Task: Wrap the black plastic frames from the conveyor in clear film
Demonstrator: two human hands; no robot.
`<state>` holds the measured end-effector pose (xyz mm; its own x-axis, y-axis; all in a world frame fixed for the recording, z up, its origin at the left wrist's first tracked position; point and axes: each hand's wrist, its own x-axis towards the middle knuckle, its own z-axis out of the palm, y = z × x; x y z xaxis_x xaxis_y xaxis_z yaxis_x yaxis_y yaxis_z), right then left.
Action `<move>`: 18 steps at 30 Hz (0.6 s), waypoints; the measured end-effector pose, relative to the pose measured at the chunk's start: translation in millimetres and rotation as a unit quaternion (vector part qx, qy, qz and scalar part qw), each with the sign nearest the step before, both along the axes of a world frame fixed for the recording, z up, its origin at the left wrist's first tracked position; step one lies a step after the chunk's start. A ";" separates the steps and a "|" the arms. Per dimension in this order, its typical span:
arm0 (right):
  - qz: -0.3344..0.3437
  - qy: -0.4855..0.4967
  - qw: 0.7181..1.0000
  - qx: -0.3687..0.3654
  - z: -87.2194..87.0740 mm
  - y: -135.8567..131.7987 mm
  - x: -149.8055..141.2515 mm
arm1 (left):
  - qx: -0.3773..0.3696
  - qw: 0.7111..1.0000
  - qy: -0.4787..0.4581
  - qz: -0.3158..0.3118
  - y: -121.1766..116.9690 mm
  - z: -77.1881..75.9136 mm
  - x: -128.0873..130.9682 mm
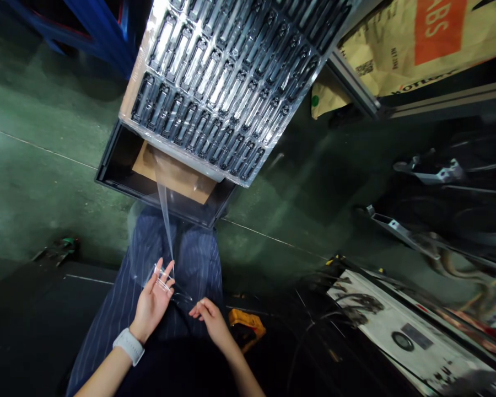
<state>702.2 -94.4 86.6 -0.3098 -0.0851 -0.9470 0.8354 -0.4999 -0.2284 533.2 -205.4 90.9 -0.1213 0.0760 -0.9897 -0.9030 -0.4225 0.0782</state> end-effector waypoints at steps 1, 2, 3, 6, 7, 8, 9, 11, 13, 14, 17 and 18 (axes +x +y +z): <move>0.000 0.001 1.000 -0.001 0.2 -0.3 -0.2 | 0.004 1.000 0.001 0.002 1.5 0.0 -1.1; 0.000 0.001 1.000 -0.002 0.5 -0.6 -0.5 | 0.008 1.000 0.001 0.004 2.8 0.0 -2.1; 0.000 0.002 1.000 -0.003 0.9 -0.9 -0.9 | 0.011 1.000 0.001 0.005 3.8 -0.1 -2.9; 0.001 0.004 1.000 -0.007 1.9 -1.4 -2.2 | 0.015 1.000 0.000 0.007 4.7 0.0 -4.1; 0.001 0.004 1.000 -0.008 2.2 -1.4 -2.6 | 0.014 1.000 0.001 0.007 4.4 0.2 -4.0; 0.001 0.005 1.000 -0.008 2.5 -1.4 -3.0 | 0.013 1.000 0.002 0.008 4.0 0.5 -3.9; 0.001 0.005 1.000 -0.008 2.7 -1.3 -3.3 | 0.012 1.000 0.003 0.008 3.5 0.8 -3.7; 0.001 0.005 1.000 -0.006 2.8 -1.2 -3.7 | 0.010 1.000 0.004 0.008 2.6 1.9 -3.3; 0.001 0.005 1.000 -0.004 2.5 -1.0 -3.7 | 0.009 1.000 0.003 0.005 2.1 3.2 -3.2; 0.001 0.006 1.000 -0.004 2.3 -0.9 -3.7 | 0.008 1.000 0.001 0.003 2.0 3.9 -3.4; 0.001 0.008 1.000 -0.002 2.0 -0.4 -3.9 | 0.008 1.000 -0.008 -0.005 1.8 5.4 -4.3; 0.001 0.008 1.000 -0.002 2.0 -0.2 -4.1 | 0.008 1.000 -0.011 -0.007 1.7 5.7 -4.5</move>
